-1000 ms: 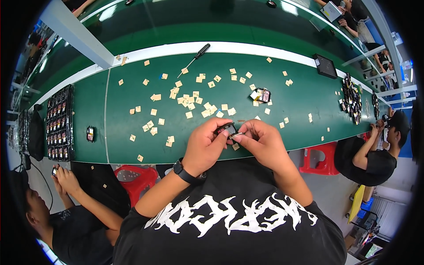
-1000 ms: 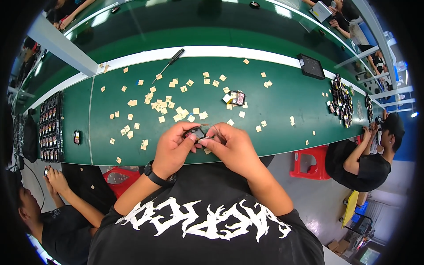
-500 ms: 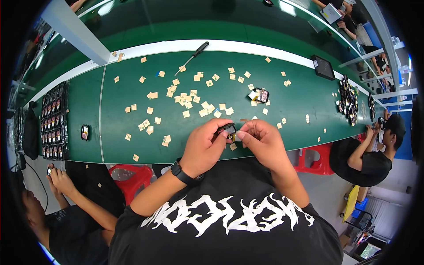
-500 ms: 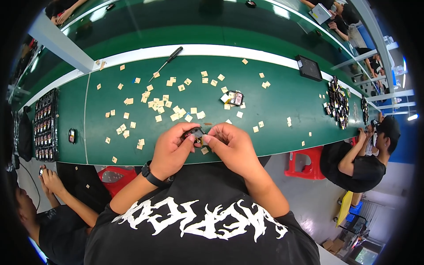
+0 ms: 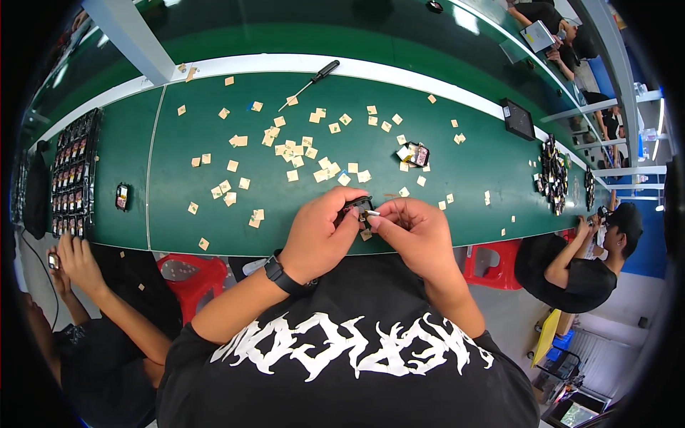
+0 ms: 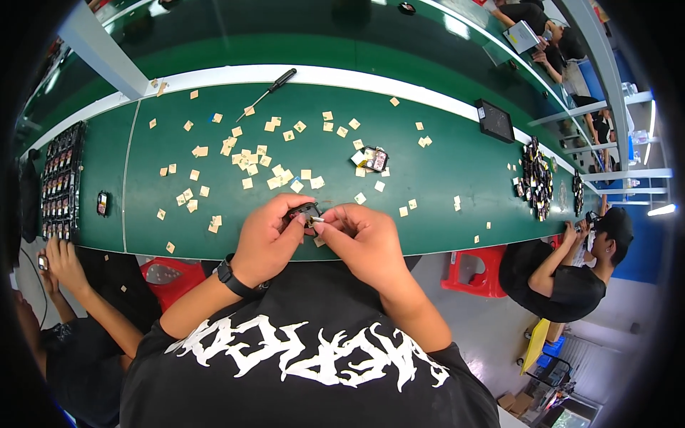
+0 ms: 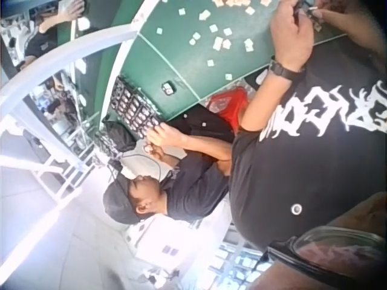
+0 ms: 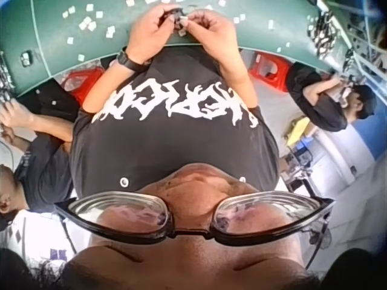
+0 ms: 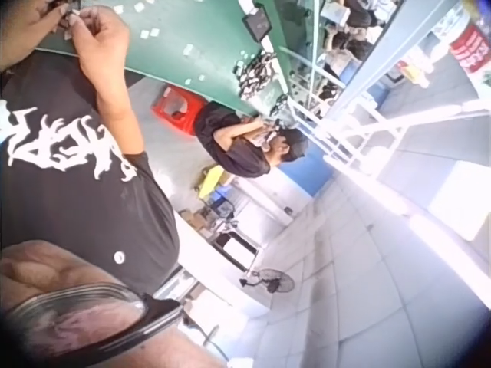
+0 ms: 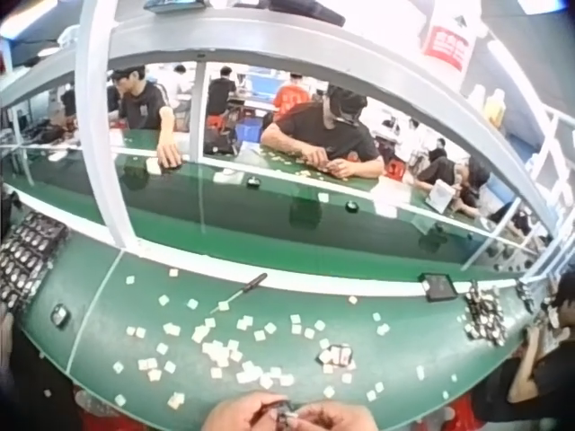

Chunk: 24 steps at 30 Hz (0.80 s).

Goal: Assembling small electronic components (possibly sensors or watch parts) at a factory workstation using tweezers.

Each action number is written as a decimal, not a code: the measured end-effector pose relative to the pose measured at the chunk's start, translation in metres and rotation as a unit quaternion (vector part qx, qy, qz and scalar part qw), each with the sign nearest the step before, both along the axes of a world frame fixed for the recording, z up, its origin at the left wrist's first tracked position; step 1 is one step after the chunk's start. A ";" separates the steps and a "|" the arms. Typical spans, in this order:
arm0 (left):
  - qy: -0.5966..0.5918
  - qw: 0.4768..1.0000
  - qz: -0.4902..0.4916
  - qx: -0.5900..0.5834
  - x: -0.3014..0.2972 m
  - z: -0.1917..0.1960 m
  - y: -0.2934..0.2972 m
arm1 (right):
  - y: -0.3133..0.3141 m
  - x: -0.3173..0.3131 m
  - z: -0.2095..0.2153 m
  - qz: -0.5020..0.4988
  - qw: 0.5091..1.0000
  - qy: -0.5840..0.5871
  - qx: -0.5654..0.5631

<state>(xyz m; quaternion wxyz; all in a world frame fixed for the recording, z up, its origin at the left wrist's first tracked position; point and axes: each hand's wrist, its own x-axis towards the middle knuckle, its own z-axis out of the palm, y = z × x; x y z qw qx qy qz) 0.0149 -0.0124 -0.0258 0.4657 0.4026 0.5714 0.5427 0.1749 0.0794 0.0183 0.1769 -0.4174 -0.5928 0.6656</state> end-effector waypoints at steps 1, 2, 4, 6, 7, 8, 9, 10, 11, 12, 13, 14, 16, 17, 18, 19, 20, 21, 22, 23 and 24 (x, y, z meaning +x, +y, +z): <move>-0.002 1.000 0.003 0.001 -0.001 0.002 0.000 | -0.001 -0.002 0.000 0.003 1.000 -0.002 0.001; 0.014 1.000 0.002 0.007 -0.001 0.003 0.000 | -0.002 -0.003 0.000 0.013 0.998 -0.038 0.054; 0.028 0.999 0.003 0.015 -0.002 0.002 -0.001 | -0.005 -0.006 0.001 0.026 0.991 -0.076 0.109; 0.055 0.998 -0.003 0.040 -0.002 -0.002 -0.001 | -0.007 -0.009 0.002 0.030 0.971 -0.112 0.209; 0.053 0.998 0.000 0.040 -0.002 -0.003 -0.001 | -0.008 -0.009 0.001 0.033 0.971 -0.113 0.210; 0.056 0.997 0.002 0.052 -0.001 -0.004 -0.001 | -0.008 -0.010 -0.001 0.023 0.970 -0.093 0.221; 0.058 0.996 0.005 0.064 -0.001 -0.004 -0.001 | -0.008 -0.009 -0.004 0.014 0.970 -0.074 0.232; 0.057 0.996 0.007 0.064 -0.001 -0.005 -0.001 | -0.007 -0.008 -0.006 0.016 0.970 -0.074 0.232; 0.059 0.996 0.004 0.063 0.000 -0.006 -0.001 | -0.006 -0.006 -0.008 0.017 0.967 -0.085 0.241; 0.060 0.996 0.002 0.062 0.000 -0.007 -0.002 | -0.005 -0.006 -0.009 0.018 0.964 -0.095 0.249; 0.060 0.996 0.003 0.062 0.000 -0.007 -0.002 | -0.006 -0.006 -0.009 0.020 0.964 -0.096 0.248; 0.066 0.995 0.001 0.068 0.000 -0.008 -0.001 | -0.007 -0.006 -0.009 0.032 0.957 -0.098 0.271; 0.072 0.995 0.000 0.074 0.000 -0.009 -0.002 | -0.010 -0.008 -0.007 0.045 0.950 -0.100 0.292; 0.083 0.993 0.003 0.080 0.000 -0.009 -0.002 | -0.013 -0.010 -0.004 0.048 0.936 -0.112 0.330; 0.093 0.992 0.005 0.085 0.000 -0.009 -0.003 | -0.014 -0.012 -0.003 0.051 0.920 -0.124 0.368; 0.093 0.992 0.006 0.085 0.000 -0.009 -0.003 | -0.014 -0.012 -0.002 0.051 0.920 -0.124 0.368; 0.095 0.992 -0.001 0.085 -0.001 -0.010 -0.002 | -0.014 -0.012 -0.001 0.032 0.954 -0.113 0.275; 0.097 0.992 -0.008 0.085 -0.001 -0.010 -0.002 | -0.013 -0.012 -0.001 0.011 0.978 -0.100 0.180; 0.096 0.992 -0.008 0.085 -0.001 -0.009 -0.002 | -0.012 -0.011 -0.003 0.012 0.978 -0.100 0.180; 0.085 0.993 -0.006 0.083 -0.001 -0.008 -0.002 | -0.010 -0.009 -0.009 0.002 0.985 -0.085 0.151; 0.073 0.994 -0.004 0.081 -0.001 -0.006 -0.003 | -0.009 -0.008 -0.013 -0.008 0.990 -0.070 0.122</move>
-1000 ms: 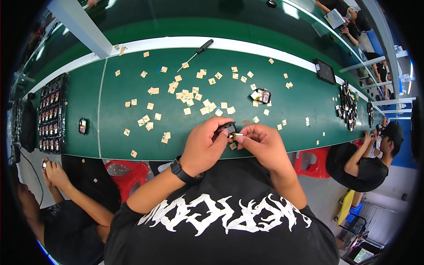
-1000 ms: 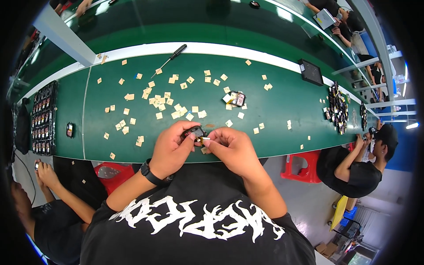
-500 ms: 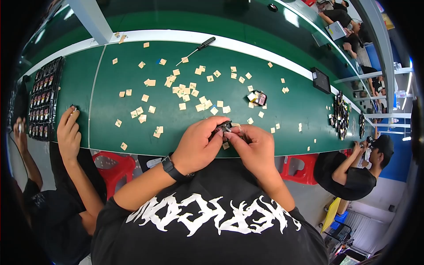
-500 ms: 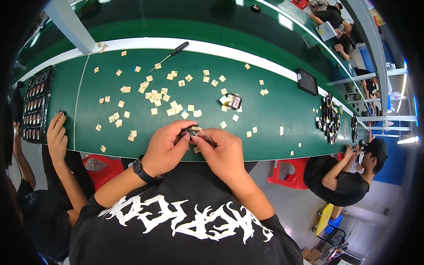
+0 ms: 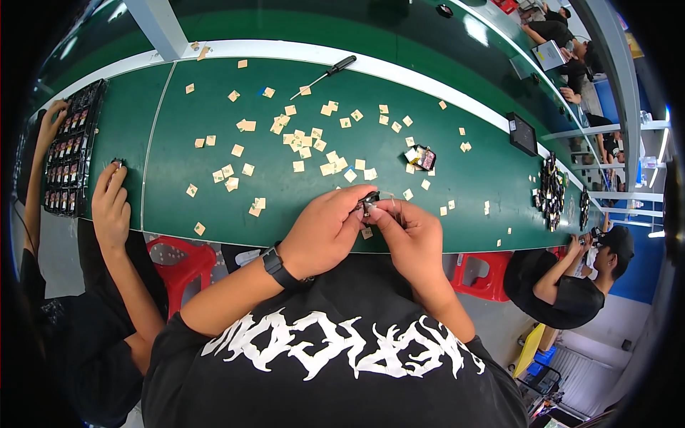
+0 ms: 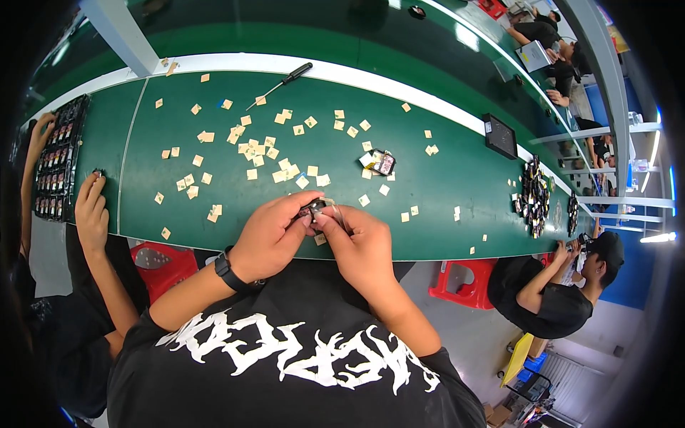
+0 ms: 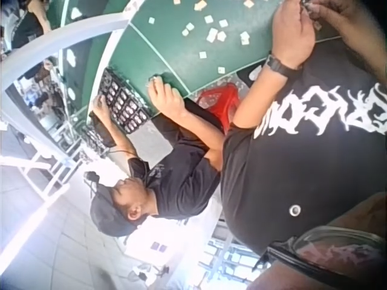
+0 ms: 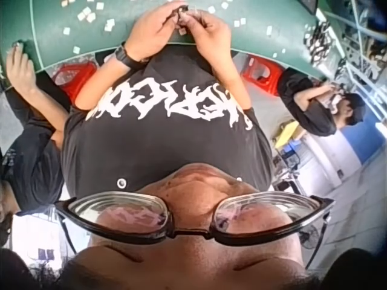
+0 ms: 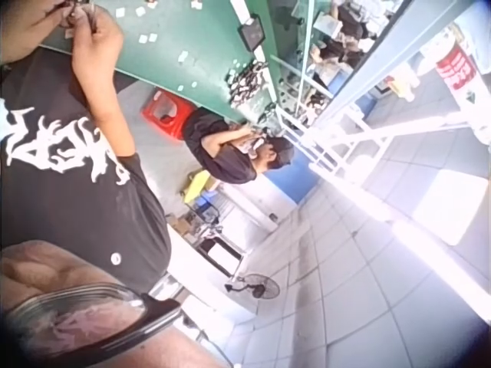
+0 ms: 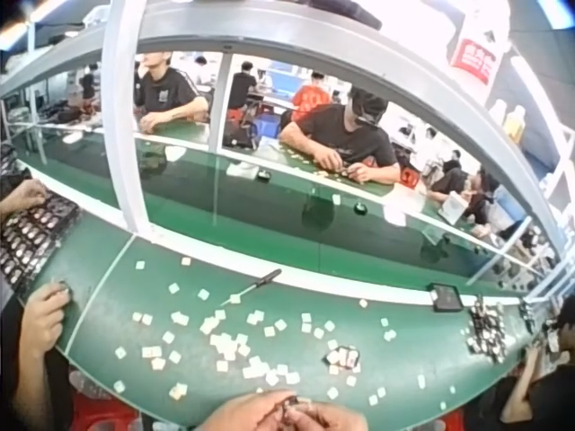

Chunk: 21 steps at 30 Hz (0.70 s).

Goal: Assembling small electronic components (possibly sensors or watch parts) at a factory workstation using tweezers.

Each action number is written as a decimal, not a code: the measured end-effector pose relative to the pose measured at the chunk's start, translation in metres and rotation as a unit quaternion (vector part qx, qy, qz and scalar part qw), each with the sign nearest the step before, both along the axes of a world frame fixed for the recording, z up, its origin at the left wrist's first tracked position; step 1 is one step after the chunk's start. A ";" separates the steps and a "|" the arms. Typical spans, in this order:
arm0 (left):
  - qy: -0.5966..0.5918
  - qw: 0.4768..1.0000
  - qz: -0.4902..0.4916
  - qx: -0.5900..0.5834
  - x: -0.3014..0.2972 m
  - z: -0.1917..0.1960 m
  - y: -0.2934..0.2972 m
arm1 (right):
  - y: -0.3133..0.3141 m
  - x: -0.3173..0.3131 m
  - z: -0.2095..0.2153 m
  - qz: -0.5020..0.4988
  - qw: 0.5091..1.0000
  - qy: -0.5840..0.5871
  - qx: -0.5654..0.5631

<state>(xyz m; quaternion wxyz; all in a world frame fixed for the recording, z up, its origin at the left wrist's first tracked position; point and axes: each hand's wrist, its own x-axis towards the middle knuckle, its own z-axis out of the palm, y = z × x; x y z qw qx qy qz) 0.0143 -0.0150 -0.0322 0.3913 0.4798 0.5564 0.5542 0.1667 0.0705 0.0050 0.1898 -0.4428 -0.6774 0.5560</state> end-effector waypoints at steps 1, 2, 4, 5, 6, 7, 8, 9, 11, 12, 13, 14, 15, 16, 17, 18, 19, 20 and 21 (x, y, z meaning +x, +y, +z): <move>-0.001 1.000 -0.001 0.000 0.000 0.001 0.000 | 0.000 0.000 -0.001 -0.001 1.000 -0.001 0.000; -0.025 1.000 -0.010 -0.013 -0.001 0.002 0.001 | 0.001 0.000 -0.001 -0.010 1.000 0.017 -0.009; -0.050 0.998 -0.019 -0.027 -0.002 0.002 0.002 | 0.002 0.000 -0.006 -0.019 0.999 0.035 -0.018; -0.072 0.996 -0.027 -0.039 -0.003 0.002 0.002 | 0.002 0.001 -0.010 -0.024 0.998 0.047 -0.017; -0.094 0.994 -0.035 -0.050 -0.004 0.002 0.002 | 0.003 0.001 -0.012 -0.029 0.998 0.058 -0.016; -0.094 0.994 -0.035 -0.050 -0.006 0.003 0.003 | 0.005 0.000 -0.011 -0.029 0.998 0.058 -0.016; -0.117 0.990 -0.045 -0.057 -0.007 0.006 0.003 | 0.007 -0.001 -0.010 -0.007 0.998 0.051 0.048; -0.141 0.986 -0.054 -0.064 -0.009 0.007 0.003 | 0.008 -0.002 -0.010 0.015 0.993 0.044 0.111; -0.167 0.982 -0.061 -0.068 -0.009 0.006 0.004 | 0.007 -0.004 -0.010 -0.026 0.997 0.056 0.045; -0.194 0.976 -0.068 -0.071 -0.009 0.005 0.004 | 0.006 -0.005 -0.011 -0.067 0.995 0.067 -0.022; -0.194 0.976 -0.067 -0.071 -0.009 0.004 0.003 | 0.007 -0.005 -0.011 -0.067 0.995 0.067 -0.022; -0.201 0.975 -0.062 -0.071 -0.009 0.004 0.003 | 0.009 -0.006 -0.010 -0.062 0.994 0.072 -0.046; -0.208 0.974 -0.057 -0.070 -0.009 0.003 0.002 | 0.011 -0.006 -0.010 -0.057 0.993 0.076 -0.069; -0.208 0.974 -0.056 -0.070 -0.009 0.003 0.002 | 0.012 -0.006 -0.011 -0.056 0.993 0.076 -0.070; -0.204 0.975 -0.058 -0.069 -0.009 0.002 0.002 | 0.014 -0.005 -0.013 -0.043 0.993 0.076 -0.078; -0.199 0.976 -0.061 -0.067 -0.009 0.002 0.001 | 0.015 -0.005 -0.014 -0.029 0.993 0.076 -0.086; -0.199 0.976 -0.060 -0.067 -0.010 0.000 0.001 | 0.014 -0.006 -0.014 -0.028 0.993 0.075 -0.086; -0.192 0.977 -0.061 -0.064 -0.010 -0.002 0.000 | 0.013 -0.009 -0.015 -0.032 0.989 0.092 -0.108; -0.185 0.979 -0.062 -0.061 -0.010 -0.003 -0.001 | 0.012 -0.010 -0.015 -0.036 0.985 0.108 -0.129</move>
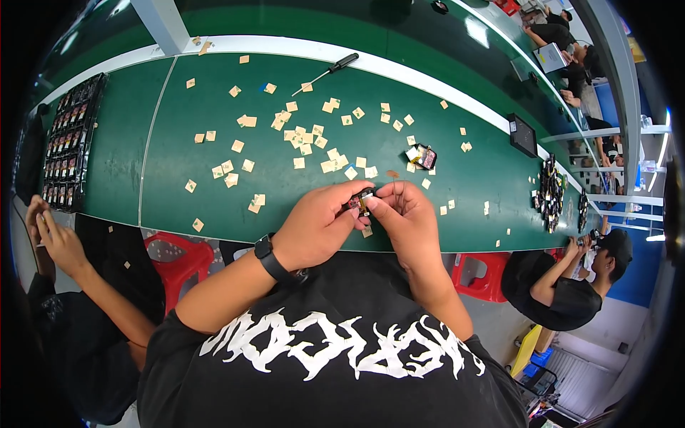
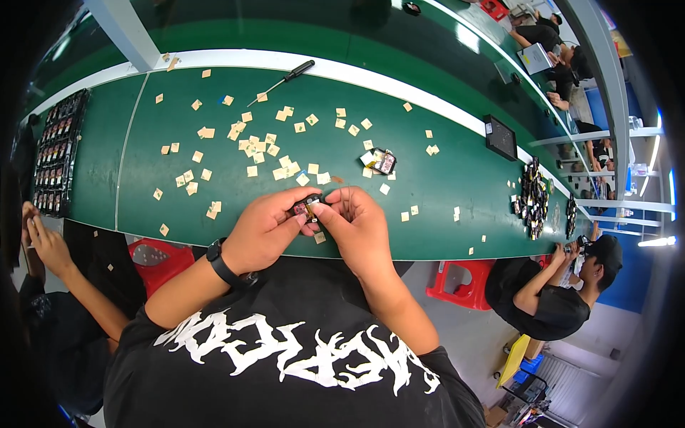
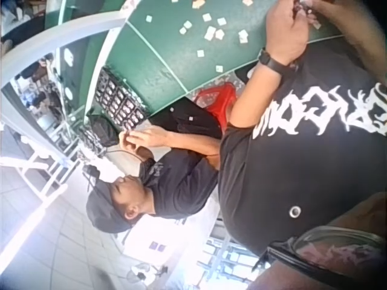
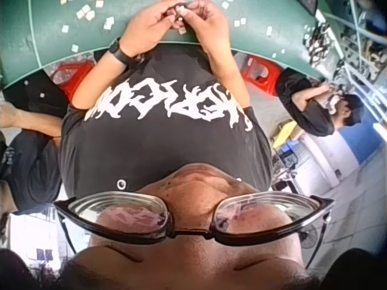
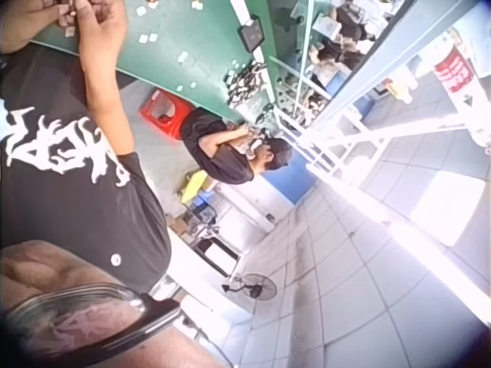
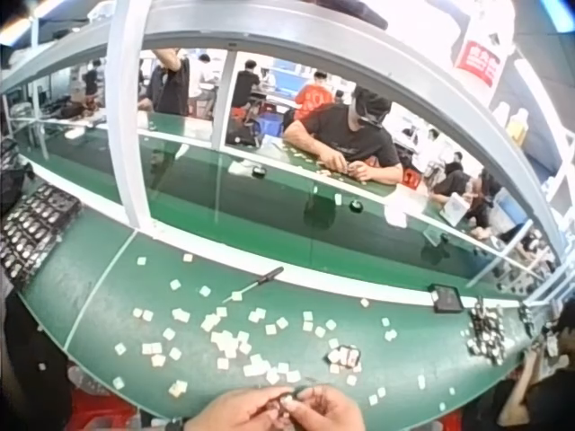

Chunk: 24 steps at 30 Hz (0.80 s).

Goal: Assembling small electronic components (possibly sensors or watch parts) at a factory workstation using tweezers.

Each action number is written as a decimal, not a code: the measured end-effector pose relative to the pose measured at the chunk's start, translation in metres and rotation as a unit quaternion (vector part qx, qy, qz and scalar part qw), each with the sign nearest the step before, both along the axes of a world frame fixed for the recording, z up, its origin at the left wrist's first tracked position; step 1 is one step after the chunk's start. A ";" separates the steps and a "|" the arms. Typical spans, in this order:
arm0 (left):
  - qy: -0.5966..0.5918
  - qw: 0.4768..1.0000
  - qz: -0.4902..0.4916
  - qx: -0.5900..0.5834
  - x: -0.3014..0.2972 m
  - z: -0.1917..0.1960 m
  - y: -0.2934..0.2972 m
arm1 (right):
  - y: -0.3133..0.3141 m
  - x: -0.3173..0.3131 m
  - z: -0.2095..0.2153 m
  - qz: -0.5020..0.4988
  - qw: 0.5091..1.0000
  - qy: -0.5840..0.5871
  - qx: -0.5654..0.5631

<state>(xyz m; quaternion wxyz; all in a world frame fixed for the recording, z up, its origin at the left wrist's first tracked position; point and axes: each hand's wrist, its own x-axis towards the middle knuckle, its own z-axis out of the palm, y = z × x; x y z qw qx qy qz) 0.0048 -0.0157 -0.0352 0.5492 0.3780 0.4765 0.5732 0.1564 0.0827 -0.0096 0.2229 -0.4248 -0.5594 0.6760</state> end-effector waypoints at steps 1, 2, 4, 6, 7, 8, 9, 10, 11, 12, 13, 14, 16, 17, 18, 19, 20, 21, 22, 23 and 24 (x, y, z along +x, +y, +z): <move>0.000 1.000 -0.001 0.001 0.000 0.001 0.000 | 0.000 0.000 0.000 -0.001 1.000 0.000 0.001; -0.003 1.000 -0.002 -0.007 -0.001 0.003 0.000 | 0.001 0.000 0.001 0.010 1.000 -0.006 -0.014; -0.005 1.000 -0.003 -0.014 -0.002 0.004 -0.001 | 0.002 0.002 0.000 0.021 0.999 -0.010 -0.029; -0.012 1.000 -0.020 -0.012 -0.004 0.004 -0.001 | 0.005 0.004 0.000 0.063 0.997 -0.022 -0.031; -0.011 1.000 -0.021 -0.012 -0.004 0.004 -0.001 | 0.006 0.003 0.001 0.061 0.997 -0.022 -0.031; -0.034 0.999 -0.023 -0.007 -0.004 0.004 -0.001 | 0.006 0.002 0.003 0.066 0.997 -0.008 -0.024; -0.056 0.998 -0.025 -0.003 -0.003 0.003 -0.001 | 0.007 0.002 0.004 0.071 0.997 0.006 -0.018; -0.054 0.998 -0.025 -0.003 -0.002 0.002 0.000 | 0.006 0.002 0.002 0.070 0.997 0.008 -0.018; -0.075 0.997 -0.007 0.001 0.000 0.000 0.000 | 0.005 0.002 -0.002 0.049 0.999 0.015 0.009; -0.095 0.995 0.012 0.005 0.002 -0.001 0.001 | 0.004 0.002 -0.005 0.028 0.999 0.022 0.037; -0.093 0.996 0.013 0.005 0.002 0.001 0.002 | 0.001 0.003 -0.006 0.029 0.999 0.024 0.036; -0.110 0.993 0.029 -0.006 0.003 0.002 0.003 | -0.004 0.006 -0.008 0.018 0.990 -0.025 0.136; -0.127 0.991 0.047 -0.017 0.003 0.004 0.003 | -0.012 0.011 -0.008 0.008 0.969 -0.072 0.234; -0.145 0.988 0.050 -0.009 0.004 0.003 0.003 | -0.015 0.012 -0.007 0.020 0.943 -0.070 0.325; -0.163 0.985 0.053 -0.002 0.004 0.003 0.002 | -0.016 0.013 -0.007 0.032 0.907 -0.068 0.414; -0.162 0.985 0.054 -0.002 0.004 0.001 0.002 | -0.015 0.013 -0.008 0.050 0.879 -0.062 0.470; -0.158 0.986 0.055 0.005 0.004 -0.001 0.001 | -0.015 0.011 -0.007 0.051 0.879 -0.062 0.469; -0.155 0.986 0.055 0.012 0.004 -0.002 0.000 | -0.016 0.010 -0.005 0.066 0.867 -0.068 0.489; -0.156 0.986 0.054 0.013 0.004 -0.001 0.000 | -0.016 0.009 -0.004 0.081 0.853 -0.075 0.510; -0.157 0.985 0.064 0.008 0.004 0.001 0.001 | -0.016 0.009 -0.004 0.081 0.852 -0.076 0.511; -0.159 0.985 0.073 0.002 0.004 0.002 0.001 | -0.016 0.009 -0.006 0.090 0.852 -0.077 0.509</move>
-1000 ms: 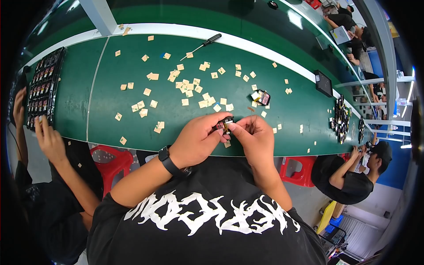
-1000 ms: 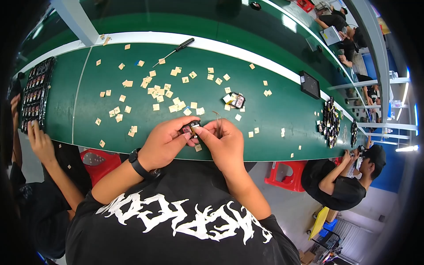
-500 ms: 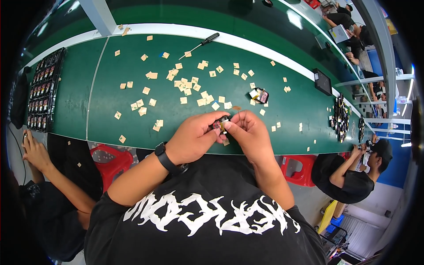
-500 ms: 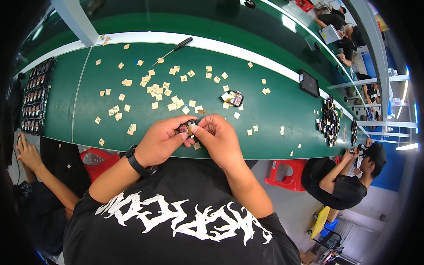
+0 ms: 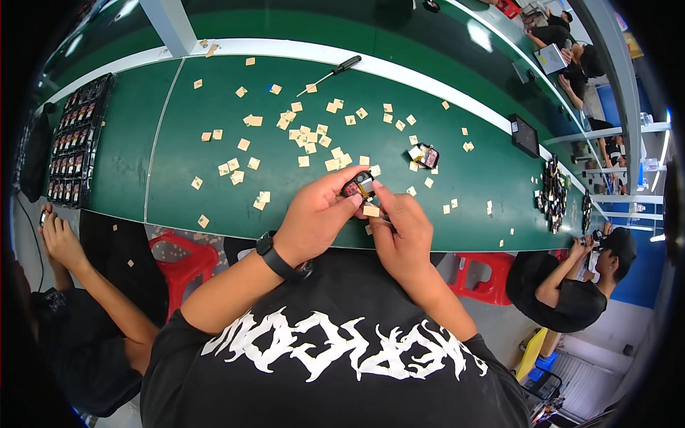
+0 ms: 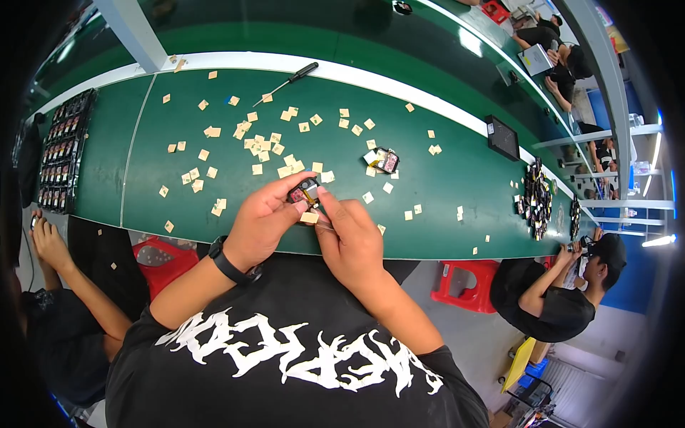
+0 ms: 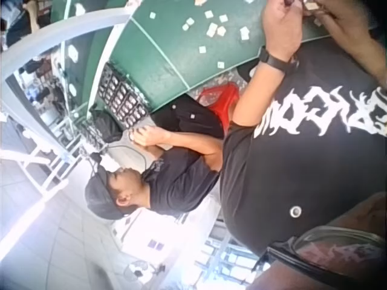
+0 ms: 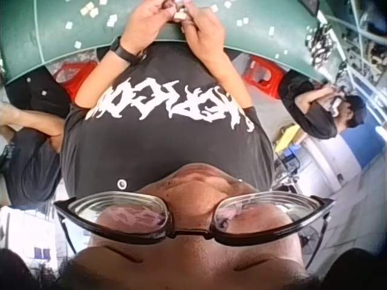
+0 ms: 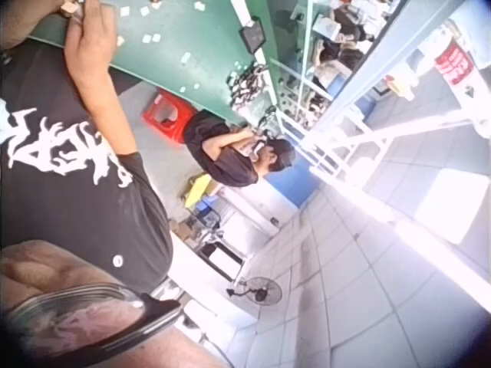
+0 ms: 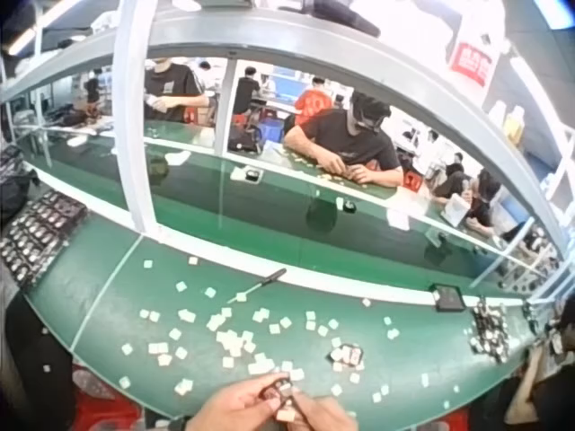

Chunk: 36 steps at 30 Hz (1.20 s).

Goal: Assembling small electronic components (possibly sensors or watch parts) at a factory workstation using tweezers.

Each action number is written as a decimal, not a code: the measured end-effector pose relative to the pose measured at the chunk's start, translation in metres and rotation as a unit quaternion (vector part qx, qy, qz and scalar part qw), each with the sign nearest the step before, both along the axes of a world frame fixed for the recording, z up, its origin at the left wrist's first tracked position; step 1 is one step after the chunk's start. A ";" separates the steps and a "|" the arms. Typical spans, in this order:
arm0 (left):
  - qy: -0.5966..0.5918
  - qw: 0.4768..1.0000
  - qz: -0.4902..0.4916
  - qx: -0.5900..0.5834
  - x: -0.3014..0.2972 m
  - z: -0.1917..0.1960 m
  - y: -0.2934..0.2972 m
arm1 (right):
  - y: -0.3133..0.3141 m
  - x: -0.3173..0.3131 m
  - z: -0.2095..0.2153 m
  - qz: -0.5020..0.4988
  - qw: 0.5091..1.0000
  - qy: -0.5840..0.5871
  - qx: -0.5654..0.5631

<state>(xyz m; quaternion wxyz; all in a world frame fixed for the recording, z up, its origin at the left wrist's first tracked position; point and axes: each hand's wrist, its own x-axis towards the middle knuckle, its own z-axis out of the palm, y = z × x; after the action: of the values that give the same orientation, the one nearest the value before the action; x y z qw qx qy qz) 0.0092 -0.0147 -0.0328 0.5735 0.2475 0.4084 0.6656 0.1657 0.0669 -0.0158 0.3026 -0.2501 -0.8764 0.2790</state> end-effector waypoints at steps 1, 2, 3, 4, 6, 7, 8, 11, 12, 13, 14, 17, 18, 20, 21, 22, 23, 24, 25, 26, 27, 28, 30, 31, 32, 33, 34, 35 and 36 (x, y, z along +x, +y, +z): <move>-0.001 1.000 0.001 0.001 -0.001 0.000 -0.001 | 0.000 0.000 -0.001 0.008 1.000 -0.005 -0.003; -0.005 1.000 -0.009 0.001 -0.002 0.000 -0.002 | -0.001 0.000 0.000 0.009 1.000 -0.005 -0.001; -0.009 1.000 -0.019 0.000 -0.003 0.000 -0.003 | -0.002 -0.001 0.002 0.011 1.000 -0.017 0.007; -0.010 1.000 -0.017 0.000 -0.003 -0.001 -0.004 | -0.003 -0.001 0.002 0.015 0.999 -0.029 0.014; 0.009 1.000 -0.019 0.001 -0.003 -0.004 -0.004 | -0.004 -0.001 0.003 0.019 0.998 -0.057 0.015; 0.008 1.000 -0.018 0.001 -0.003 -0.005 -0.004 | -0.005 0.000 0.003 0.020 0.996 -0.084 0.017; -0.001 1.000 -0.019 0.002 -0.004 -0.006 -0.005 | -0.005 0.000 0.004 0.021 0.996 -0.085 0.017; -0.005 1.000 -0.024 0.005 -0.006 -0.006 -0.006 | -0.005 -0.001 0.005 0.017 0.994 -0.105 0.009; 0.001 1.000 -0.027 0.007 -0.007 -0.006 -0.006 | -0.006 -0.002 0.002 0.024 0.997 -0.071 -0.019; 0.000 1.000 -0.029 0.007 -0.007 -0.007 -0.006 | -0.007 -0.002 0.000 0.031 0.998 -0.037 -0.046; -0.005 1.000 -0.025 0.017 -0.007 -0.009 -0.007 | -0.008 -0.001 -0.002 0.029 0.998 -0.037 -0.046; -0.002 0.999 -0.023 0.025 -0.007 -0.006 -0.006 | -0.011 0.002 -0.006 0.024 0.994 -0.040 -0.102; 0.007 0.999 -0.023 0.023 -0.007 -0.005 -0.005 | -0.013 0.000 -0.005 0.015 0.993 -0.034 -0.114; -0.001 1.000 -0.006 0.030 -0.005 -0.008 -0.003 | -0.014 -0.002 -0.002 0.006 0.992 -0.025 -0.124; -0.010 0.999 0.011 0.037 -0.004 -0.008 -0.002 | -0.013 -0.003 -0.001 0.009 0.988 -0.008 -0.157; -0.006 0.999 0.013 0.036 -0.004 -0.008 -0.002 | -0.012 -0.005 -0.002 0.016 0.981 0.010 -0.191; -0.007 0.999 0.016 0.035 -0.004 -0.008 -0.003 | -0.013 -0.005 0.000 0.018 0.981 0.013 -0.191; -0.008 0.999 0.021 0.034 -0.004 -0.007 -0.003 | -0.014 -0.003 0.004 -0.006 0.972 0.040 -0.233; -0.005 0.999 0.022 0.034 -0.004 -0.005 -0.004 | -0.015 0.000 0.007 -0.030 0.959 0.065 -0.273; -0.018 0.999 0.033 0.026 -0.004 -0.002 -0.004 | -0.014 0.003 0.007 -0.029 0.959 0.067 -0.274; -0.031 0.998 0.045 0.019 -0.005 0.000 -0.004 | -0.011 0.008 0.007 -0.058 0.950 0.074 -0.297; -0.028 0.998 0.043 0.019 -0.004 0.001 -0.004 | -0.009 0.012 0.008 -0.090 0.940 0.083 -0.319; -0.030 0.998 0.051 0.019 -0.003 0.002 -0.003 | -0.006 0.013 0.008 -0.124 0.948 0.054 -0.287; -0.027 0.998 0.050 0.020 -0.002 0.002 -0.002 | -0.003 0.015 0.003 -0.108 0.952 0.042 -0.284; -0.018 0.998 0.052 0.018 -0.002 0.002 -0.002 | -0.001 0.017 0.001 -0.092 0.955 0.031 -0.281; -0.009 0.998 0.055 0.016 -0.002 0.002 -0.002 | -0.002 0.017 0.002 -0.093 0.955 0.035 -0.279; -0.006 0.998 0.054 0.017 -0.001 0.000 -0.002 | -0.004 0.016 0.002 -0.090 0.951 0.027 -0.296; 0.001 0.998 0.058 0.020 -0.001 -0.002 -0.002 | -0.006 0.016 0.002 -0.086 0.946 0.019 -0.312; 0.009 0.998 0.063 0.022 -0.001 -0.003 -0.001 | -0.007 0.014 0.004 -0.086 0.946 0.023 -0.311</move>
<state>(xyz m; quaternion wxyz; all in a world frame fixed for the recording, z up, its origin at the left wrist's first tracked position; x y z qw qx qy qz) 0.0084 -0.0157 -0.0362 0.5214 0.2400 0.4136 0.7067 0.1798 0.0596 -0.0122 0.2526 -0.3996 -0.7139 0.5166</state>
